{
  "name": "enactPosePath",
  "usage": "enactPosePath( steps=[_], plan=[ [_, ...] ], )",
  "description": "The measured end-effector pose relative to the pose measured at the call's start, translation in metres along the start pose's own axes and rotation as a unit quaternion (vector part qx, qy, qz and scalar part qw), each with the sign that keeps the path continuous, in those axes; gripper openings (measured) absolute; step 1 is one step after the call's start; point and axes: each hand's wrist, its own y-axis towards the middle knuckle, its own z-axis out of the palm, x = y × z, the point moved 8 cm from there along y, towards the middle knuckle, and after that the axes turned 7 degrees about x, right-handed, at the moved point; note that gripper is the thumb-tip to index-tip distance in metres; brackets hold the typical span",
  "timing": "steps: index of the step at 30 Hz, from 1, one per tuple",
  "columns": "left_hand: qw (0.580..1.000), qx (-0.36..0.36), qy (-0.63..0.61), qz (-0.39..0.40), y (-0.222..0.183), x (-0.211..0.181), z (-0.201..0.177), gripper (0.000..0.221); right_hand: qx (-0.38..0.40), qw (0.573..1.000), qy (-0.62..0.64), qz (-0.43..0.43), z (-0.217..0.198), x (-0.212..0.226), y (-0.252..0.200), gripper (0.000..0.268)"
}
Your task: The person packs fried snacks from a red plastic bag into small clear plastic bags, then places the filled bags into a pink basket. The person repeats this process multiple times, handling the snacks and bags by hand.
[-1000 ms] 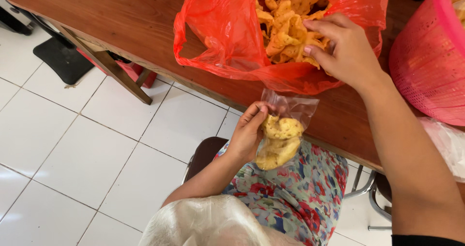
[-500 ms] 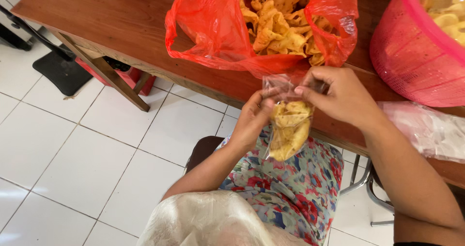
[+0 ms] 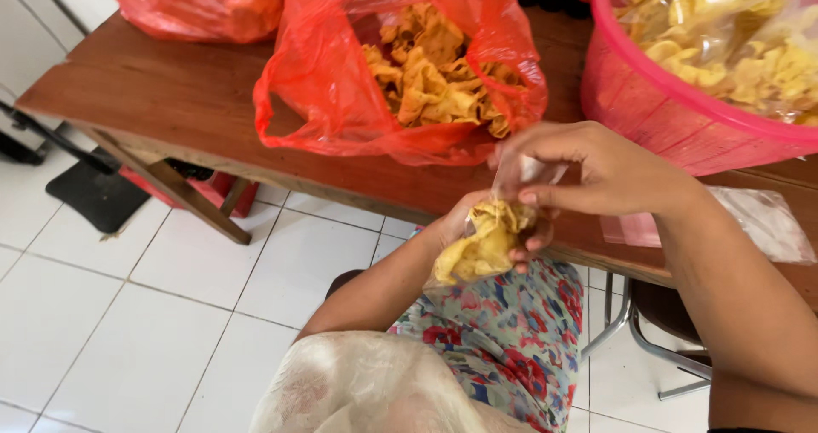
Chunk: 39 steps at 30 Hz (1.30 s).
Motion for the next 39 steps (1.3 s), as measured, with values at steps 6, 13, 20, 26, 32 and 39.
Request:
enactPosePath(
  steps=[6,13,20,26,32,39],
  plan=[
    [0.998,-0.039,-0.01,-0.046,0.033,-0.019,-0.016,0.073,-0.115,0.973,0.103,0.173,-0.05,-0.045,-0.034,0.013],
    [0.947,-0.195,0.255,-0.024,0.018,-0.064,-0.034,0.073,-0.277,0.929,-0.081,0.232,-0.162,-0.051,-0.106,0.012],
    [0.893,-0.31,0.327,-0.008,-0.022,-0.082,-0.056,0.066,-0.568,0.801,-0.1,0.163,-0.294,-0.079,-0.233,0.011],
    [0.913,-0.329,0.242,-0.01,-0.042,-0.073,-0.08,0.053,-0.489,0.838,-0.094,0.224,-0.305,-0.142,-0.255,0.011],
    [0.912,-0.367,0.183,0.014,-0.058,-0.075,-0.096,0.047,-0.345,0.915,-0.079,0.193,-0.315,-0.175,-0.216,0.012],
    [0.915,-0.355,0.189,0.026,-0.055,-0.076,-0.093,0.045,-0.285,0.894,-0.137,0.317,-0.32,-0.215,-0.16,0.031]
  ],
)
